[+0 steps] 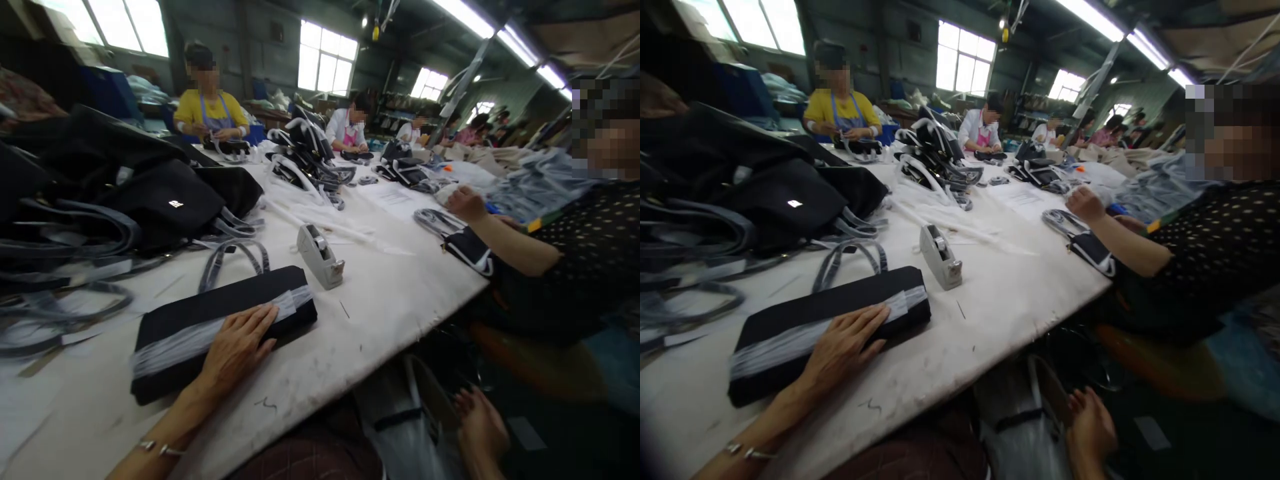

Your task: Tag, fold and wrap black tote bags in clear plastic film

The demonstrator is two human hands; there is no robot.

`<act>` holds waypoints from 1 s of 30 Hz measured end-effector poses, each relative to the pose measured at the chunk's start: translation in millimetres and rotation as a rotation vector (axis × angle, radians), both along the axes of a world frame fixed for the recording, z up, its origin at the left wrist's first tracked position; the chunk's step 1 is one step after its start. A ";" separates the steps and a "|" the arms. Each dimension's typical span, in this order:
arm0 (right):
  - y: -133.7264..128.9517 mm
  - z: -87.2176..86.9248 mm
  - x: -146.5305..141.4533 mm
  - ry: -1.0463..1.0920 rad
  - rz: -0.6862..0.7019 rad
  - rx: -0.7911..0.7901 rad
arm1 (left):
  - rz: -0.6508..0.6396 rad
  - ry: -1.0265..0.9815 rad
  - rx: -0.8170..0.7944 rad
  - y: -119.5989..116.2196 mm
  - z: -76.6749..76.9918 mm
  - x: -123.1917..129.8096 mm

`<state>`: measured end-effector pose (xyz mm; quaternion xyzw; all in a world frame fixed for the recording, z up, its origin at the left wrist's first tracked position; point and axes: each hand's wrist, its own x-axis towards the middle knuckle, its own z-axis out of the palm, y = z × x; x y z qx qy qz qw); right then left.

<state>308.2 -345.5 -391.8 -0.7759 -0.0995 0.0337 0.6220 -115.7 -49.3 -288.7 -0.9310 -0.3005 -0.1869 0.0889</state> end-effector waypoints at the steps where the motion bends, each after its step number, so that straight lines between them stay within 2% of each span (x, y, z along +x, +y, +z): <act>1: 16.6 11.3 -0.6 -0.005 -0.027 0.025 | 0.004 0.000 0.001 -0.6 0.2 0.1; 3: 61.9 42.6 -11.7 -0.021 -0.013 0.045 | 0.013 0.003 -0.003 -1.6 0.3 0.3; 6: 146.6 97.1 -46.4 -0.068 0.314 0.000 | 0.019 0.000 -0.013 -2.6 0.1 0.4; 8: 204.3 125.7 -68.8 -0.090 0.534 0.009 | 0.020 -0.008 -0.019 -2.8 0.4 0.5; 9: 231.3 135.6 -77.1 -0.110 0.640 -0.023 | 0.019 -0.012 -0.020 -2.9 0.8 0.6; 12: 297.6 149.5 -89.2 -0.101 0.797 -0.125 | 0.010 -0.026 -0.021 -3.5 2.6 1.2; 15: 337.7 150.9 -92.4 -0.040 0.894 -0.241 | 0.003 -0.061 -0.040 -4.6 4.3 1.9; 18: 354.9 152.9 -97.7 0.016 0.927 -0.274 | 0.018 -0.125 -0.090 -5.4 4.4 2.5; 22: 355.6 164.0 -104.8 0.061 0.892 -0.216 | 0.000 -0.203 -0.106 -4.5 1.6 3.2; 27: 323.4 181.1 -101.4 0.080 0.812 -0.089 | -0.014 -0.233 -0.083 -3.4 0.2 3.5; 30: 295.6 175.3 -101.9 0.131 0.772 -0.051 | -0.018 -0.229 -0.085 -3.7 2.1 3.2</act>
